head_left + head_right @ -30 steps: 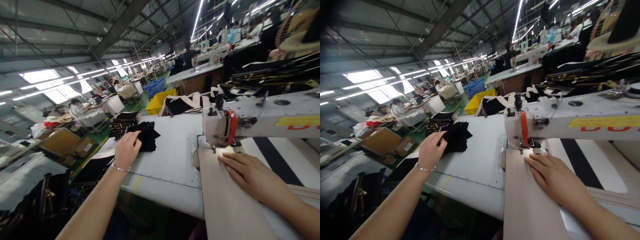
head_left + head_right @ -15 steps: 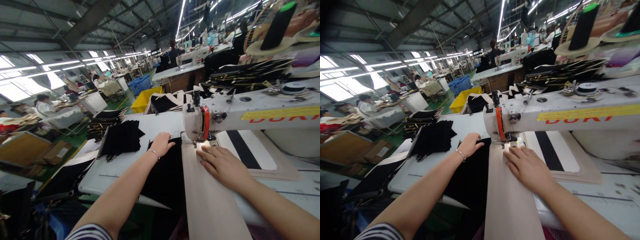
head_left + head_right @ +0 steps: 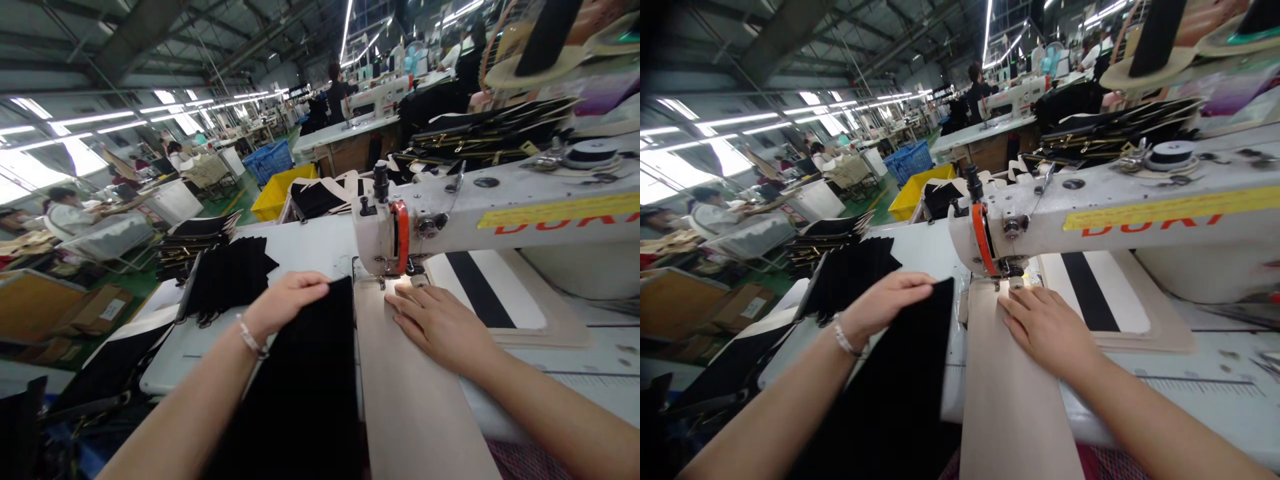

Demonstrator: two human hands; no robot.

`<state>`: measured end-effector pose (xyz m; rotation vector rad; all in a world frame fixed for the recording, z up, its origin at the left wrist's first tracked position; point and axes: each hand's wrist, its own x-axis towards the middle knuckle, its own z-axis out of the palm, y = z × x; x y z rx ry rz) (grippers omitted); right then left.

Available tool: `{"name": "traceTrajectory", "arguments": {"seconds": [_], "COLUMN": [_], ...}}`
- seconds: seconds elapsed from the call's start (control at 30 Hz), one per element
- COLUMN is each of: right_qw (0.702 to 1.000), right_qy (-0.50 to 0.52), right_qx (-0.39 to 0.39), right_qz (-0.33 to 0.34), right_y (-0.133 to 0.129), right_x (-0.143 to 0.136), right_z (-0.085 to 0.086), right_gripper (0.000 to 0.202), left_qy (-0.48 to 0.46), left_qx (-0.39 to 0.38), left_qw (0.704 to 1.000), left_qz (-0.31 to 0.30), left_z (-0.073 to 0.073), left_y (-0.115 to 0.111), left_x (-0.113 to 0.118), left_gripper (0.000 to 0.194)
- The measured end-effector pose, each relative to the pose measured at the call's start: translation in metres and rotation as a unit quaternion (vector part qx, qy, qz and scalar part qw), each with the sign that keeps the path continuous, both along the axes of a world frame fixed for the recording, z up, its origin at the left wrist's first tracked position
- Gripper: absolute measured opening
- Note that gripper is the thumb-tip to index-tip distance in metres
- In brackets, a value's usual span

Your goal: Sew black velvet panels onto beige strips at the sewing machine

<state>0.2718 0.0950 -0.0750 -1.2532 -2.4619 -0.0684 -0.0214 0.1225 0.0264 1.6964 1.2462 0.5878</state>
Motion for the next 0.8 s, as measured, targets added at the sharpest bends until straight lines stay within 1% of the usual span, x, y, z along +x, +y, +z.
{"name": "traceTrajectory", "arguments": {"seconds": [0.03,0.1,0.13,0.17,0.23,0.3,0.4,0.57,0.67,0.73,0.8], "right_qw": [1.000,1.000,1.000,1.000,1.000,1.000,1.000,0.999,0.999,0.999,0.999], "right_qy": [-0.001,-0.003,-0.003,-0.003,-0.005,-0.008,-0.015,-0.024,-0.023,-0.023,-0.022], "right_qx": [0.001,0.000,-0.001,-0.002,-0.006,-0.010,-0.015,-0.022,-0.021,-0.021,-0.022], "right_qz": [-0.001,-0.006,-0.008,-0.011,-0.012,-0.010,-0.005,-0.010,-0.013,-0.015,-0.017], "right_y": [0.000,-0.002,-0.002,-0.003,-0.003,-0.003,-0.002,-0.002,-0.003,-0.003,-0.003], "right_x": [0.000,0.000,0.000,0.000,0.001,0.001,0.001,0.000,0.000,0.000,0.000], "right_z": [0.000,0.001,0.001,0.001,0.002,0.002,0.003,0.004,0.002,0.001,0.000], "right_gripper": [0.039,0.038,0.038,0.039,0.041,0.043,0.045,0.051,0.052,0.054,0.054], "left_qy": [0.031,0.093,0.121,0.144,0.180,0.205,0.235,0.252,0.261,0.262,0.254], "left_qx": [0.001,0.061,0.102,0.141,0.195,0.224,0.242,0.239,0.238,0.269,0.312], "left_qw": [0.999,0.992,0.986,0.978,0.963,0.951,0.941,0.938,0.936,0.927,0.914], "left_qz": [-0.042,-0.054,-0.050,-0.048,-0.056,-0.052,-0.026,0.000,0.003,-0.008,-0.058], "left_z": [-0.013,-0.041,-0.053,-0.062,-0.072,-0.073,-0.072,-0.078,-0.078,-0.074,-0.070], "left_y": [0.003,0.010,0.012,0.015,0.018,0.020,0.025,0.033,0.033,0.028,0.019], "left_x": [0.019,0.053,0.066,0.075,0.084,0.086,0.086,0.090,0.091,0.090,0.086], "left_gripper": [0.019,0.015,0.014,0.010,0.002,0.008,0.007,0.007,0.006,0.004,0.008]}}
